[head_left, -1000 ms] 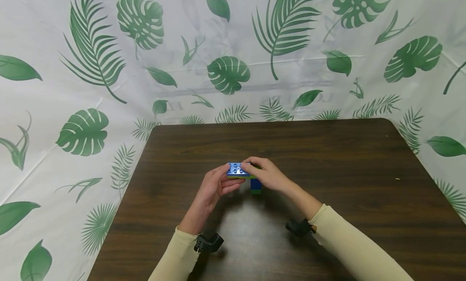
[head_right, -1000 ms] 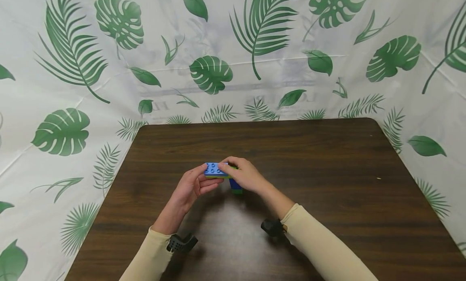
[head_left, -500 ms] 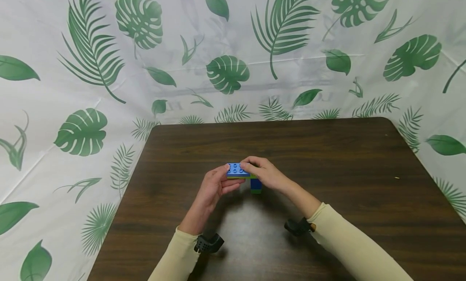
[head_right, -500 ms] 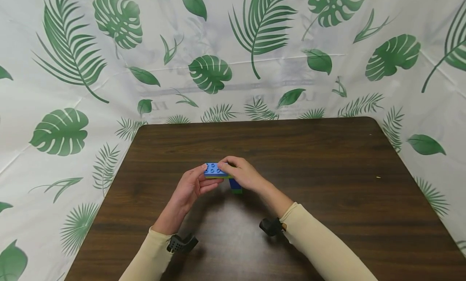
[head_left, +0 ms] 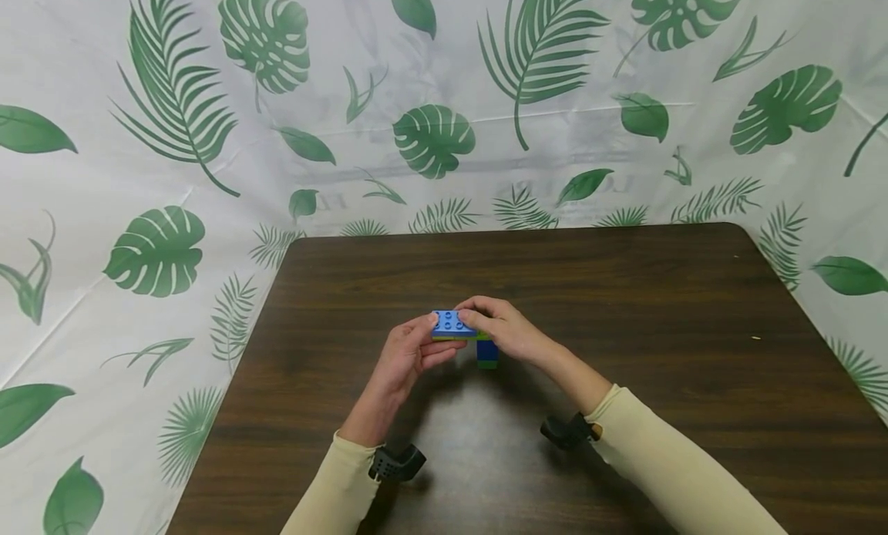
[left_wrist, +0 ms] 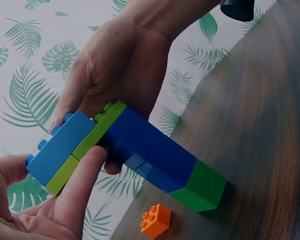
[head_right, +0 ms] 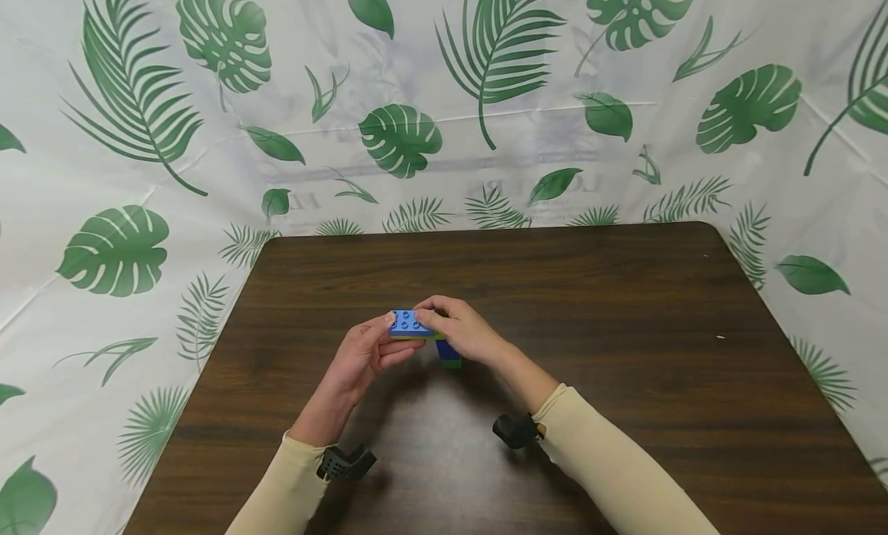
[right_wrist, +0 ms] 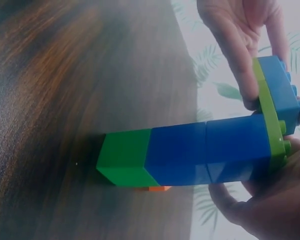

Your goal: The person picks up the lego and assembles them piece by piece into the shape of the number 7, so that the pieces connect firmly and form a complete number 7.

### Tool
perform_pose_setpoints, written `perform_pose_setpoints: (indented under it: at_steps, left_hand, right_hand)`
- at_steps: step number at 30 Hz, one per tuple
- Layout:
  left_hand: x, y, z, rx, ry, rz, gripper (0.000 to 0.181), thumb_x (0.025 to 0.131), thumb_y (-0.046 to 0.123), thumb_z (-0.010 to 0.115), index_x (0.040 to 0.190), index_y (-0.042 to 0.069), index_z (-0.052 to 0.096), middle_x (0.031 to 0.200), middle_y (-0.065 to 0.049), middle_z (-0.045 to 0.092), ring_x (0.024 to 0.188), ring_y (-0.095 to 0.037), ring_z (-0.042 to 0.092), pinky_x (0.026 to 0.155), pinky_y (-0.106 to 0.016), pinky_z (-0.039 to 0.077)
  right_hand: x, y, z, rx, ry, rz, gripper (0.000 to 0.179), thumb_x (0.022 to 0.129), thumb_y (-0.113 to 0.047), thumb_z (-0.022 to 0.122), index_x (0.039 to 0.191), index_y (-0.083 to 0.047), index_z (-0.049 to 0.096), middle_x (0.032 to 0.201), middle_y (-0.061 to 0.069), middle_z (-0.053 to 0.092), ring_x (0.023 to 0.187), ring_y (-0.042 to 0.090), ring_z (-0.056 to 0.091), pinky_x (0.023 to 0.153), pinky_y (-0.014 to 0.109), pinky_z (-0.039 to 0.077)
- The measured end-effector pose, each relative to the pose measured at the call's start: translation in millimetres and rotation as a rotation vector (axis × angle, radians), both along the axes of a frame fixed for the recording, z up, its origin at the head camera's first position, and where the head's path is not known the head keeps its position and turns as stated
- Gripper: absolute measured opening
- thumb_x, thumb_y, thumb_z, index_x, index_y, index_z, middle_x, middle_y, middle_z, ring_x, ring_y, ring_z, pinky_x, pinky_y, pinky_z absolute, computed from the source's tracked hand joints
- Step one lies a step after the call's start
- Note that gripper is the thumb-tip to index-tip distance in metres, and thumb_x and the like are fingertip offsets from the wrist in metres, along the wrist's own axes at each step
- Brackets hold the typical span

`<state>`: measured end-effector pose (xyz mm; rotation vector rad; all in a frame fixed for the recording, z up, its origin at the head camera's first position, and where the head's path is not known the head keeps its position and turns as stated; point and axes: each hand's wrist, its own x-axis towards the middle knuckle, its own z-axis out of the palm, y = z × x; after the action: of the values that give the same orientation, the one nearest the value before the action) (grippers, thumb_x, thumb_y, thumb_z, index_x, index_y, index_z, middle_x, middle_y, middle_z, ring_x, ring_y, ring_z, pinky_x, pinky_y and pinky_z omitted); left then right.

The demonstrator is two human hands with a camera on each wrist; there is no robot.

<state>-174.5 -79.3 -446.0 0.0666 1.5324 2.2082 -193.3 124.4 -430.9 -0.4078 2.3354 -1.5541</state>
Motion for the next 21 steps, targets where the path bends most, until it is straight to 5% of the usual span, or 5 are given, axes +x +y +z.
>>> perform_pose_setpoints:
  at_steps: [10, 21]
  left_hand:
    - [-0.4, 3.2, 0.9, -0.010, -0.028, -0.011, 0.053, 0.094, 0.038, 0.060, 0.130, 0.000, 0.051, 0.119, -0.029, 0.060, 0.096, -0.030, 0.069, 0.079, -0.036, 0.055]
    - [0.2, 6.7, 0.8, -0.016, -0.003, 0.037, 0.045, 0.094, 0.029, 0.062, 0.126, -0.001, 0.054, 0.120, -0.035, 0.057, 0.090, -0.029, 0.070, 0.075, -0.034, 0.056]
  right_hand:
    - [-3.7, -0.1, -0.2, 0.000, -0.010, 0.020, 0.034, 0.102, -0.026, 0.045, 0.123, -0.003, 0.057, 0.113, 0.019, 0.060, 0.102, 0.036, 0.051, 0.083, 0.037, 0.043]
    - [-1.6, -0.9, 0.3, -0.040, -0.016, 0.001, 0.040, 0.101, -0.034, 0.047, 0.129, -0.007, 0.051, 0.112, 0.014, 0.058, 0.103, 0.035, 0.052, 0.084, 0.035, 0.044]
